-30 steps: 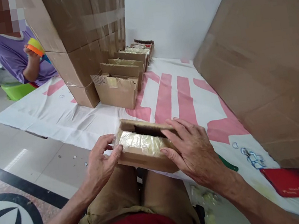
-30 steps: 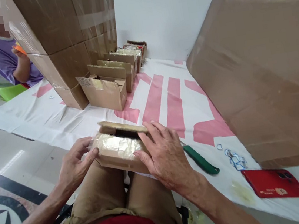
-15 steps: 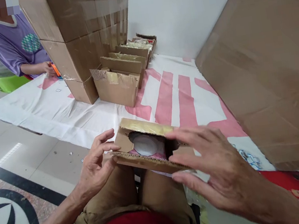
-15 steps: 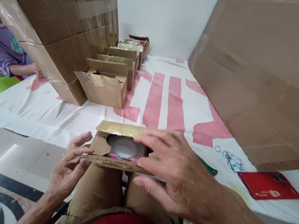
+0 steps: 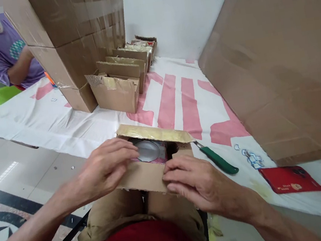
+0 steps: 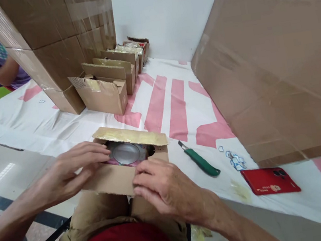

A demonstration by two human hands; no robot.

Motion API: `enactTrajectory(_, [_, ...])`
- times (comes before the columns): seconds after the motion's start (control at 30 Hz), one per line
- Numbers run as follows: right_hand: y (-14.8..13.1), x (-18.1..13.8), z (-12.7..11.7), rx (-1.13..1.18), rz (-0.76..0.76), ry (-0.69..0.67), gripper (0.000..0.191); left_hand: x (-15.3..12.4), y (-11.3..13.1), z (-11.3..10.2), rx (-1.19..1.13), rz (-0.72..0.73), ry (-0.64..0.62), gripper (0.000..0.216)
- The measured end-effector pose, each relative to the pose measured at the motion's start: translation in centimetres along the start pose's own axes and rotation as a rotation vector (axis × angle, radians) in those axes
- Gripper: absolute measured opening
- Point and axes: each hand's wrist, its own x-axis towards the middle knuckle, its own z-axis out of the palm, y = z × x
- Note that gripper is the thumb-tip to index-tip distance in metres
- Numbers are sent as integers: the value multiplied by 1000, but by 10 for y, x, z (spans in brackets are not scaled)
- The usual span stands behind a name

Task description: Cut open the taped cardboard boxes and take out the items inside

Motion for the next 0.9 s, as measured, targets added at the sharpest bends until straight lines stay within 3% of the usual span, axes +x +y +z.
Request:
enactTrajectory(0.07, [9,6,-2,-23,55,55,21,21,0,7,113,73,-192,36])
enactTrajectory(0.13, [17,15,-5,-102,135,21,21,34,-3,15,252,77,-363,30])
enactTrajectory(0.2, [20,24,-6,-222,202,-146,22,40,-6,21,383,53,-483,22])
enactTrajectory(0.27, [18,33,-7,-397,253,-310,21,43,-7,23,470,81,-528,20])
enactTrajectory(0.4, [9,38,-13,-700,214,-367,19,41,2,10,641,211,-420,23])
enactTrajectory(0.5, [11,29,-25,-818,232,-335,13,29,3,-7,729,130,-255,24])
enactTrajectory(0.6, [27,11,-36,-814,283,-275,12,9,-7,-15,647,-10,-125,32])
enactTrajectory(0.77, [46,-9,-37,-710,217,-149,11,-22,-25,1,382,-209,59,32])
enactTrajectory(0.9, [33,2,-29,-736,112,-202,13,-33,-29,17,323,-221,155,29])
